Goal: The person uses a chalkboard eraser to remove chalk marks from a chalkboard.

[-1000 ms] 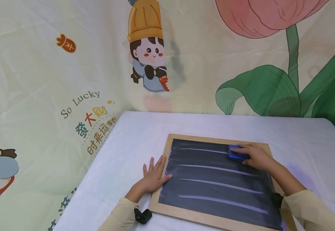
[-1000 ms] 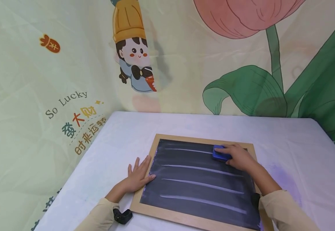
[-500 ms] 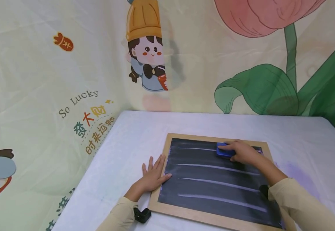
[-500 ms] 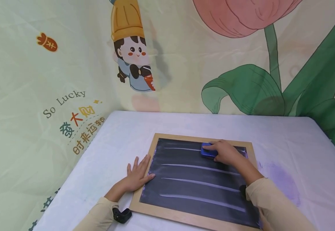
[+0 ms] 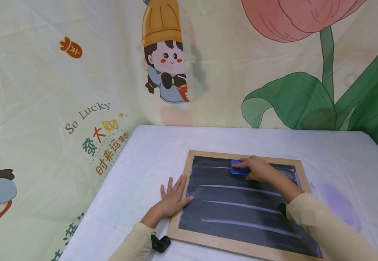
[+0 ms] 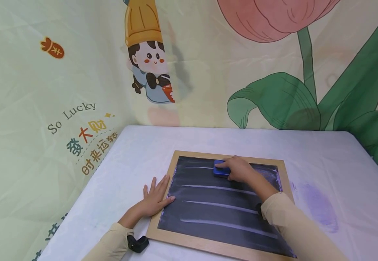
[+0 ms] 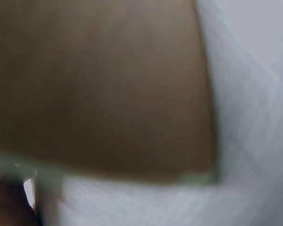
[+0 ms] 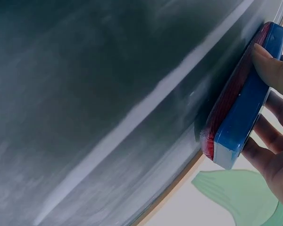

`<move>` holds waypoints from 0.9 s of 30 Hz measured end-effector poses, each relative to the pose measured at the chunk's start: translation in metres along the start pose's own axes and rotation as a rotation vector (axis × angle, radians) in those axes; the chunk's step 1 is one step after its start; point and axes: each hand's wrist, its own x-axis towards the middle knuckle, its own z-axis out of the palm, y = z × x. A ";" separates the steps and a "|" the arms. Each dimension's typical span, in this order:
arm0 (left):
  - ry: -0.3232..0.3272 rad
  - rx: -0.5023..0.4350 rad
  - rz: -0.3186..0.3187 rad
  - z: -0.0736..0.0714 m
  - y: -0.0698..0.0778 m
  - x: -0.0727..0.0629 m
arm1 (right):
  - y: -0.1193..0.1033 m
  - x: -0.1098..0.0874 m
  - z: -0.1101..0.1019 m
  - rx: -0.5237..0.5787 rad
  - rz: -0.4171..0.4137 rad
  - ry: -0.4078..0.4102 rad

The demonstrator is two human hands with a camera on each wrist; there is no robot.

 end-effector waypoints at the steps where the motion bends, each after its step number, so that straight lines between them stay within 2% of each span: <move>1: 0.000 0.001 -0.001 0.000 0.000 0.000 | -0.002 0.002 0.000 -0.001 0.000 -0.002; 16: -0.004 0.001 -0.007 0.001 0.001 0.000 | -0.037 0.038 0.005 -0.049 -0.040 -0.033; 27: -0.010 0.007 -0.003 0.001 -0.001 0.001 | -0.068 0.064 0.009 -0.018 -0.040 -0.036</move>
